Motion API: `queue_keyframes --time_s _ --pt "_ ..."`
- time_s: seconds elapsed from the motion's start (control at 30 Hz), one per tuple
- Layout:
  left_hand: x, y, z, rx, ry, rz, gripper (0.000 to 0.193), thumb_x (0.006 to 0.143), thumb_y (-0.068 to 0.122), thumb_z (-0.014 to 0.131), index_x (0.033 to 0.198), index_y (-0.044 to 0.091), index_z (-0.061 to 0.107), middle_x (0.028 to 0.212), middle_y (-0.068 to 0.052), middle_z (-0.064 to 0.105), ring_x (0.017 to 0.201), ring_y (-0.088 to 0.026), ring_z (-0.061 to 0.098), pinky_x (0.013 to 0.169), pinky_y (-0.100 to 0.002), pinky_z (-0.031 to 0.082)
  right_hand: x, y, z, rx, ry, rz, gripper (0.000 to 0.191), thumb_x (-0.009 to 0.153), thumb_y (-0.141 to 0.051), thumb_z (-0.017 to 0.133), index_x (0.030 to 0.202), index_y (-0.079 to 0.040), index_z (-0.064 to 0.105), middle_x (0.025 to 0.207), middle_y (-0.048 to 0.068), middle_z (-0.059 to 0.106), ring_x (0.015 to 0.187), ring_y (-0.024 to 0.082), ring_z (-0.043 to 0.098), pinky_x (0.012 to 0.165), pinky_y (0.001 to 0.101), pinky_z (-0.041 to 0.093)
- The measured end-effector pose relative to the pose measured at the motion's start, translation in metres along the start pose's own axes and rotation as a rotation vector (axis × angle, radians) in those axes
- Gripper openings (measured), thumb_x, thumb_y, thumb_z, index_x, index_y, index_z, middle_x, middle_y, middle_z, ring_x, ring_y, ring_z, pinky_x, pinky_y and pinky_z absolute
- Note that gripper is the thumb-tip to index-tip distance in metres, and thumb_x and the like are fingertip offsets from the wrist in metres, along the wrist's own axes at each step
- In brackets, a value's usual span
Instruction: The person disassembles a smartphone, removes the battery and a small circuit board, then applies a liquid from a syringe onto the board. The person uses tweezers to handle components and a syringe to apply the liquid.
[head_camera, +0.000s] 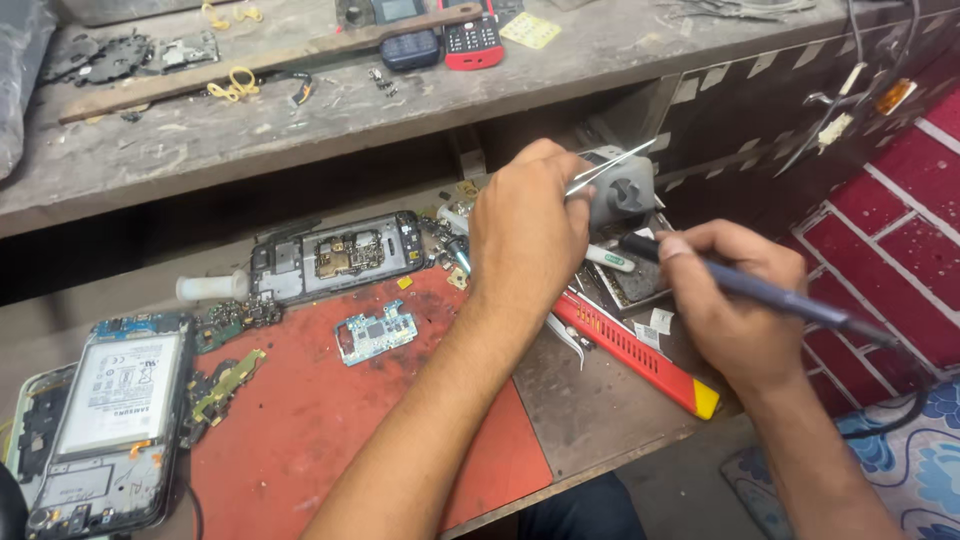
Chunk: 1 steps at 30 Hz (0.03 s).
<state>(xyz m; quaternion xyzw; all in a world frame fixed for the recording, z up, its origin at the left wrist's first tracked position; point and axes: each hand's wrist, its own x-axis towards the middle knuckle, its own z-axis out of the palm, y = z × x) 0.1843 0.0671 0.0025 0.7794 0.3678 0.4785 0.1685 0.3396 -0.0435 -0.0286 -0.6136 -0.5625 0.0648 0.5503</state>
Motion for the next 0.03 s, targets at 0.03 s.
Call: queue_keyframes --time_s 0.03 --pt "0.0004 0.0002 0.0009 0.010 -0.015 -0.026 0.015 0.083 0.011 0.073 0.097 0.011 0.078 0.099 -0.007 0.071 0.089 -0.034 0.070 0.077 -0.046 0.054 0.0005 0.0029 -0.0012 0.078 0.002 0.026 0.013 0.101 -0.012 0.068 0.103 -0.001 0.075 0.077 0.005 0.073 0.063 0.009 0.063 0.059 0.0216 0.050"
